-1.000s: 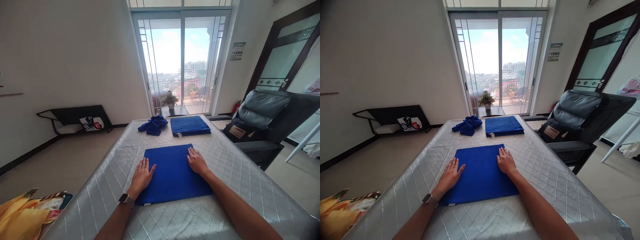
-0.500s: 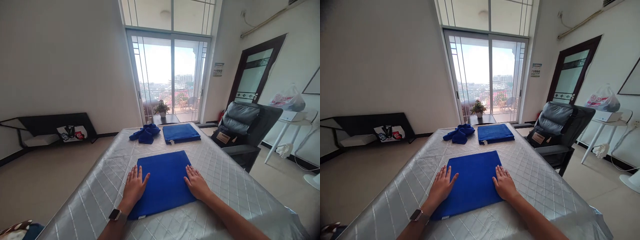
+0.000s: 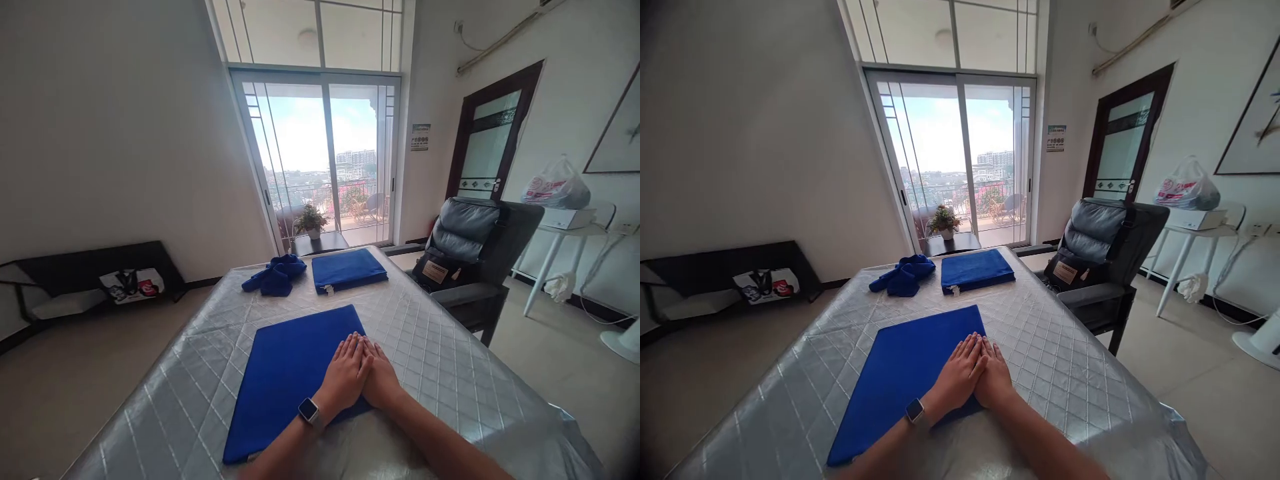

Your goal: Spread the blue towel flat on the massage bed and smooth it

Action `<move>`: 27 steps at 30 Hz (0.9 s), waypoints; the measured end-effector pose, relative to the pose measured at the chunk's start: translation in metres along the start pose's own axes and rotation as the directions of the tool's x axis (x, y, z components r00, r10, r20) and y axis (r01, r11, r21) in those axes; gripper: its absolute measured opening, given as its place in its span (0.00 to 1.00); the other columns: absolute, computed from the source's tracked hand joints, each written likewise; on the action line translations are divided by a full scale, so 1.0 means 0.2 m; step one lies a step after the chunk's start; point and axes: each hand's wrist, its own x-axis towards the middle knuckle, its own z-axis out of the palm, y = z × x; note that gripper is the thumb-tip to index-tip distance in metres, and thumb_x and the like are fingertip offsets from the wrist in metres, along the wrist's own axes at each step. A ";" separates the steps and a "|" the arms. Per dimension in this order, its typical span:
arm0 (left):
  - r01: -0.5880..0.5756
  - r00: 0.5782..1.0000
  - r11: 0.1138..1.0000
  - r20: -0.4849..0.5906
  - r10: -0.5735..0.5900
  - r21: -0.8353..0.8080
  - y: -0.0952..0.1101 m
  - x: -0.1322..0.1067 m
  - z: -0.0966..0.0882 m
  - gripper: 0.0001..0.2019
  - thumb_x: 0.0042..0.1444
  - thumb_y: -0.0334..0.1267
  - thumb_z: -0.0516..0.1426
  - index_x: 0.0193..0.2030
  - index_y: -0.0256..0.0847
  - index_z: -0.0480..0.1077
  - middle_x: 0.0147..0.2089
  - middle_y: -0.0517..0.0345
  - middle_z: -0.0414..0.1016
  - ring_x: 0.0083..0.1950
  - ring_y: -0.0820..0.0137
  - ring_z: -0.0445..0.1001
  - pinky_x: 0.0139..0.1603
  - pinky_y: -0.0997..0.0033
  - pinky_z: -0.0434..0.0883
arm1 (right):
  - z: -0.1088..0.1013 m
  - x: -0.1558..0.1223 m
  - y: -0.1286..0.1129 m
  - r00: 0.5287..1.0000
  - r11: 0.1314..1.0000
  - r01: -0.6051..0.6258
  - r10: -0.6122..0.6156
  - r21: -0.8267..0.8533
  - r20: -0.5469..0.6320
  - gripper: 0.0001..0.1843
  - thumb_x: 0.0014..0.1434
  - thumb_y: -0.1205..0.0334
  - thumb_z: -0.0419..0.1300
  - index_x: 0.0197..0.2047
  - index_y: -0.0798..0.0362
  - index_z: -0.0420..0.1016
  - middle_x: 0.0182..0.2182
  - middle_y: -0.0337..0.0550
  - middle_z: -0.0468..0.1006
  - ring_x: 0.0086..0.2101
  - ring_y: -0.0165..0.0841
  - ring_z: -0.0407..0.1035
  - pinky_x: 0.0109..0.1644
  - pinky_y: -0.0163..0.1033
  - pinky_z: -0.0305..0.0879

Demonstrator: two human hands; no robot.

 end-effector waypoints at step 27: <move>0.486 0.863 0.856 0.057 -0.502 0.178 -0.44 -0.97 -0.20 0.40 0.66 0.64 0.41 0.75 0.37 0.45 0.77 0.46 0.41 0.77 0.53 0.42 0.74 0.43 0.49 | -0.03 -0.31 -0.07 1.000 0.997 0.002 -0.001 -0.079 0.013 0.34 0.72 0.48 0.37 0.74 0.57 0.49 0.72 0.44 0.46 0.71 0.37 0.38 0.74 0.50 0.39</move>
